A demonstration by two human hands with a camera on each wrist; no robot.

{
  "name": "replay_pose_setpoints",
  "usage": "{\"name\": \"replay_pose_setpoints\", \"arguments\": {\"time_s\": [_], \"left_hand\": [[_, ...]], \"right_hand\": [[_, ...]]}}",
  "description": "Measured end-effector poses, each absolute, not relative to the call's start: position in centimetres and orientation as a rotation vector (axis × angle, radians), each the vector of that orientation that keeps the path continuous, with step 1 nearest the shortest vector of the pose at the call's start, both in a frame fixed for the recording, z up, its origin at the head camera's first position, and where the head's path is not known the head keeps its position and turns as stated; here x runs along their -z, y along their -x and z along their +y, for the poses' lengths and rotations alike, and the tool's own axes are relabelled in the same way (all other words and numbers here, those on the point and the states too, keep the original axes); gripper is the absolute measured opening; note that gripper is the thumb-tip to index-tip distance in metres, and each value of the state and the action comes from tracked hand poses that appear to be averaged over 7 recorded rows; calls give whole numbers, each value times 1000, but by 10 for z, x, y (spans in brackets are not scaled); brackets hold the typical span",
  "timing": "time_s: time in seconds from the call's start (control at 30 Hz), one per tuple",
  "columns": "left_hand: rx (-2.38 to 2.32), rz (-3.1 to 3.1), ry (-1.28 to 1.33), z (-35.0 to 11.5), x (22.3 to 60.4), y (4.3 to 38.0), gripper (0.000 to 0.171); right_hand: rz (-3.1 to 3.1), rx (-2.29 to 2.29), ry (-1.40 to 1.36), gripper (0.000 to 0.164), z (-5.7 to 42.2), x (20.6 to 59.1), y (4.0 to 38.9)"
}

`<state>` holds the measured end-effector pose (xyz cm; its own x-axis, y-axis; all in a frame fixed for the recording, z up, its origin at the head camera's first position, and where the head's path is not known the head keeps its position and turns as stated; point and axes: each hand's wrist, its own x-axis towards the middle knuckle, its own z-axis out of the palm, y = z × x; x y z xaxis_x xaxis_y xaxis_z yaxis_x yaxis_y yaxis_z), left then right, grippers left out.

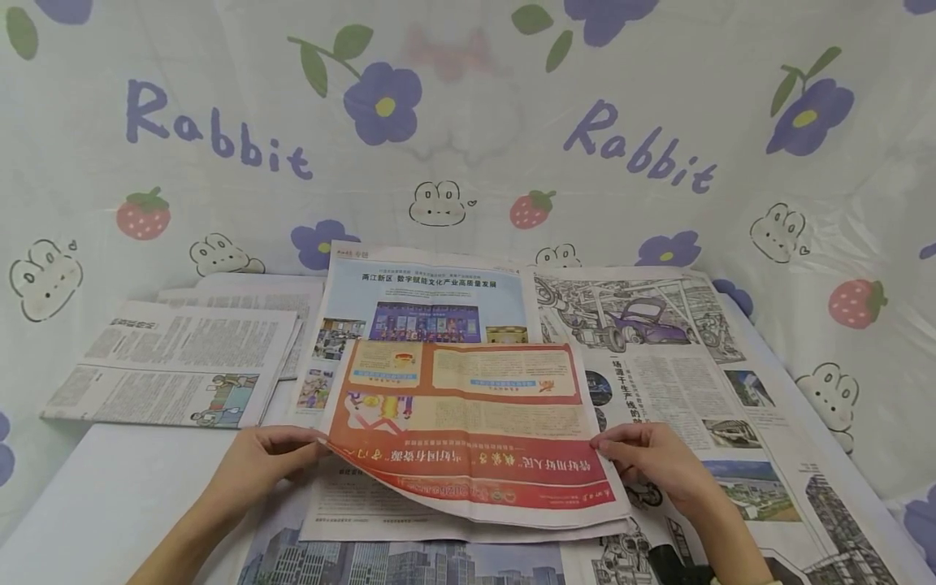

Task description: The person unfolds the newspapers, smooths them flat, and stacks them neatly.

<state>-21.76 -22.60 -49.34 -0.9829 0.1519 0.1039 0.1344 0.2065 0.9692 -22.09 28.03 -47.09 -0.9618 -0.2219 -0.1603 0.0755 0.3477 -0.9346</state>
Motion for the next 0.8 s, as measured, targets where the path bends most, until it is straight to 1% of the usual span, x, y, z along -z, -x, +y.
{"name": "replay_pose_setpoints", "arguments": {"time_s": [0.17, 0.33, 0.47, 0.57, 0.63, 0.73, 0.8], "left_hand": [[-2014, 2379, -238, -226, 491, 217, 23], [-2083, 2304, -180, -227, 489, 216, 30], [-2147, 2250, -122, -227, 489, 217, 34], [-2183, 2231, -84, -227, 487, 217, 36], [-2192, 2228, -72, -227, 486, 217, 37], [-2200, 2226, -65, -226, 485, 216, 37], [-2209, 2217, -63, -226, 485, 216, 36]], "right_hand": [[2411, 1697, 101, 48, 278, 468, 219], [2483, 1718, 134, 50, 276, 467, 217], [2498, 1746, 252, 45, 276, 468, 216], [2472, 1774, 416, 35, 279, 470, 215], [2439, 1785, 544, 32, 281, 471, 214], [2361, 1815, 634, 34, 281, 472, 213], [2388, 1806, 627, 36, 280, 471, 212]]}}
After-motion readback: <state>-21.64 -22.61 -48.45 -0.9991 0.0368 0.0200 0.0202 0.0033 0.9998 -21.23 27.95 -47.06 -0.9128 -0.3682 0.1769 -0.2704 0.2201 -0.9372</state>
